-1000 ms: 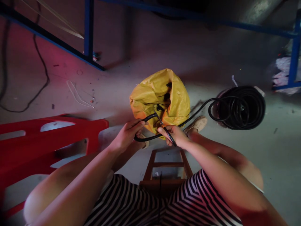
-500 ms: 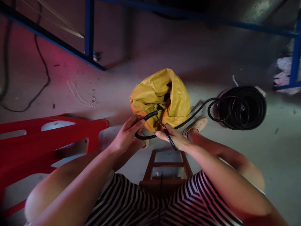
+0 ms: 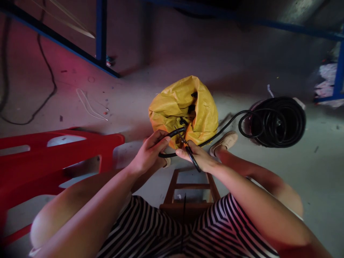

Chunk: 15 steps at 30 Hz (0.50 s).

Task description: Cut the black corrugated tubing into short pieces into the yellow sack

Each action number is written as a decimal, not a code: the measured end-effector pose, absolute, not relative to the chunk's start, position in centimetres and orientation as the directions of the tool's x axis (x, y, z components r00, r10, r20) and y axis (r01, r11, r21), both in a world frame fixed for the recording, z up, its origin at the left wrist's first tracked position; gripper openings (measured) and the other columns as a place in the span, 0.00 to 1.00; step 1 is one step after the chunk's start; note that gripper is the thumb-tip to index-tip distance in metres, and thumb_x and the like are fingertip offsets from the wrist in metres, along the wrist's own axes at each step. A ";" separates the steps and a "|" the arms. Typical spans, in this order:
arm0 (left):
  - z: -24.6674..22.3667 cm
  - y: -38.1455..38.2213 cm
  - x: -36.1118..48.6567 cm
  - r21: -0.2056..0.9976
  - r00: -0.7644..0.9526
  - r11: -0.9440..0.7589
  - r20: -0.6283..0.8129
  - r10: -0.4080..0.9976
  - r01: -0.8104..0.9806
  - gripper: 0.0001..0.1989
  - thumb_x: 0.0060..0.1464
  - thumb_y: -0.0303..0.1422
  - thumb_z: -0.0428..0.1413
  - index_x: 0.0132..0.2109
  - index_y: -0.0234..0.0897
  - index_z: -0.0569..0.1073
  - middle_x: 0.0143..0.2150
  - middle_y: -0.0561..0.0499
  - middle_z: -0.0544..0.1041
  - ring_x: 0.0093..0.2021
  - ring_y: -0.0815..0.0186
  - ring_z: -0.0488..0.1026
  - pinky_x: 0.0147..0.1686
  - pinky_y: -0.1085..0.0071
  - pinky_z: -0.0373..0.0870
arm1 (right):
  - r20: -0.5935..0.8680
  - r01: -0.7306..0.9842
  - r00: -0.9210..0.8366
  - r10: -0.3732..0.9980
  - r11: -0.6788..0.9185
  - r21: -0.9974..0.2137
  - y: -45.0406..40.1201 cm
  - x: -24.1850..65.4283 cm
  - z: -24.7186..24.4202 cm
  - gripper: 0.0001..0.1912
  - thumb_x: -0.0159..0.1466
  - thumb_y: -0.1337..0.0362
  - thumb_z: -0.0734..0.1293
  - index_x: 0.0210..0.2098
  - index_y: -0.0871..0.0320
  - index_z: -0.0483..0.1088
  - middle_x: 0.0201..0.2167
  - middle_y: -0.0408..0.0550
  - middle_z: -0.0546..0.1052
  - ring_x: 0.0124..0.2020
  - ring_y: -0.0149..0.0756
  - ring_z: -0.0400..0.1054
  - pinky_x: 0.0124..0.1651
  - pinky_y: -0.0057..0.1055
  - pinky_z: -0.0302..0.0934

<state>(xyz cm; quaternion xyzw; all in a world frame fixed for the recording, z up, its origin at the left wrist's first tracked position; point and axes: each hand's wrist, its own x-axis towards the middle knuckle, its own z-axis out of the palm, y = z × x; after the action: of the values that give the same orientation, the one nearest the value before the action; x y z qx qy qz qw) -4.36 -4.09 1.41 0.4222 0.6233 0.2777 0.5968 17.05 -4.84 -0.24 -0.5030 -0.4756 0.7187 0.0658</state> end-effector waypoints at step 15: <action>1.7 -4.1 -4.0 0.852 0.068 0.477 -0.501 0.863 0.216 0.11 0.62 0.38 0.56 0.33 0.39 0.66 0.27 0.56 0.63 0.29 0.67 0.61 0.32 0.72 0.61 | -0.703 0.406 -0.457 0.545 -0.576 -0.710 -4.9 17.0 -0.4 0.27 0.68 0.38 0.65 0.52 0.53 0.70 0.48 0.50 0.77 0.54 0.51 0.69 0.56 0.44 0.64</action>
<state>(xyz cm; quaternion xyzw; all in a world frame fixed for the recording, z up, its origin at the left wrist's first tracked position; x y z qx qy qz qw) -3.97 -4.09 1.74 0.4317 0.6251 0.2741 0.5897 17.04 -4.88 -0.37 -0.5188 -0.4581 0.7202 0.0480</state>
